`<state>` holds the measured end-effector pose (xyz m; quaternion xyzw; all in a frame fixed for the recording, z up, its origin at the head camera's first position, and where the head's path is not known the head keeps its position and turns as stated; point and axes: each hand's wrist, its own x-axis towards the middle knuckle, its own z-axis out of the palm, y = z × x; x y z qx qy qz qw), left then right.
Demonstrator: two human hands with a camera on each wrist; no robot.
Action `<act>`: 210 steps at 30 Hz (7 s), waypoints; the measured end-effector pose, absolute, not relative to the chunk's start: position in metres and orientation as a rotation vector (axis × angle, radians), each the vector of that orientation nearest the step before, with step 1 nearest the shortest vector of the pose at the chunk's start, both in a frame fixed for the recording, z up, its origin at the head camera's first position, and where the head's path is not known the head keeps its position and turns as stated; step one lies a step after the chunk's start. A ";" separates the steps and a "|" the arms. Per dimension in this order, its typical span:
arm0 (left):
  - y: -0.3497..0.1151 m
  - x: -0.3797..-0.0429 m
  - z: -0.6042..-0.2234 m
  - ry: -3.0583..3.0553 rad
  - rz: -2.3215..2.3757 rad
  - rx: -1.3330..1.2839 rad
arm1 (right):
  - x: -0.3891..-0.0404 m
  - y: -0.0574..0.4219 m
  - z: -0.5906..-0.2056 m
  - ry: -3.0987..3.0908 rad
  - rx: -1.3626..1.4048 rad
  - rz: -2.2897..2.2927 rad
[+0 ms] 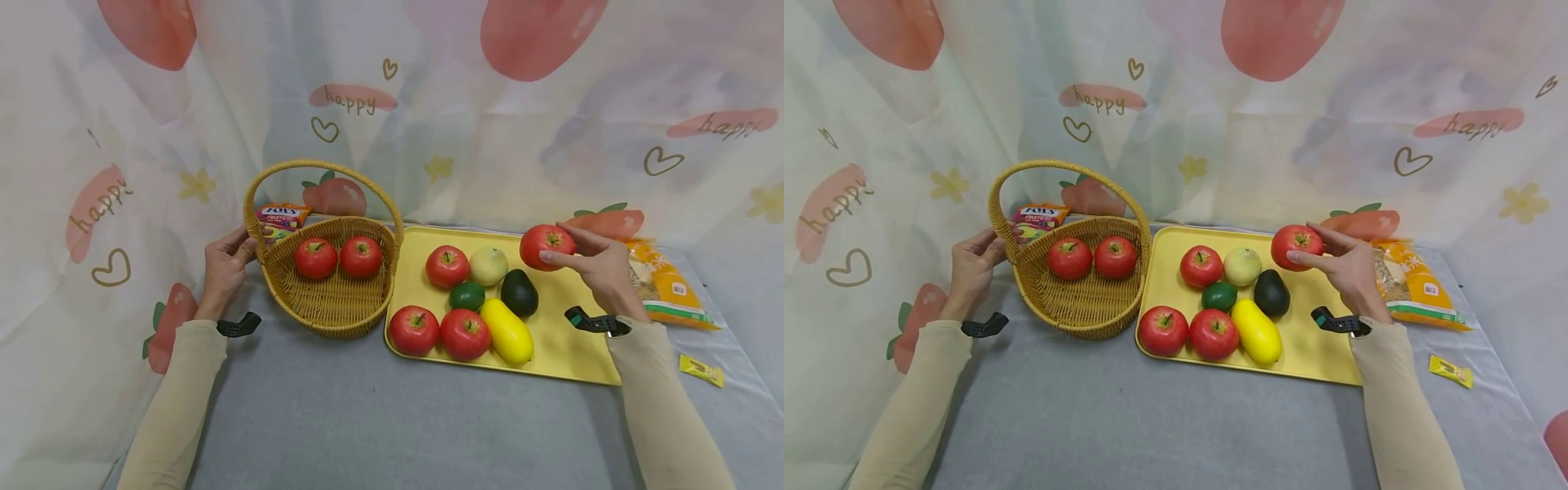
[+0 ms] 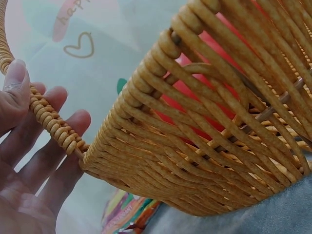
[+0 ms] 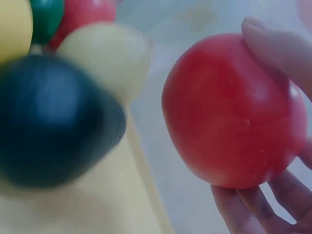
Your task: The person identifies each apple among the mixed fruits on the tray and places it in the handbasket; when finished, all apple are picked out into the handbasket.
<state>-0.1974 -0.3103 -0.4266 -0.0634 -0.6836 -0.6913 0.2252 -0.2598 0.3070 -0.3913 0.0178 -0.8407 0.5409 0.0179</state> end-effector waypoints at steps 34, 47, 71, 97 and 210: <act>-0.311 -0.195 -0.425 -1.922 -1.890 -0.157 | -0.217 0.200 -0.338 -2.565 0.654 2.005; -0.311 -0.197 -0.425 -1.921 -1.901 -0.151 | -0.200 0.153 -0.329 -2.446 0.871 2.342; -0.312 -0.196 -0.425 -1.916 -1.901 -0.163 | -0.198 0.055 -0.336 -2.497 1.242 2.322; -0.313 -0.198 -0.426 -1.944 -1.869 -0.148 | -0.243 -0.037 -0.363 -2.807 1.322 2.028; -0.310 -0.197 -0.432 -1.858 -1.904 -0.170 | -0.212 0.037 -0.337 -2.751 1.477 1.767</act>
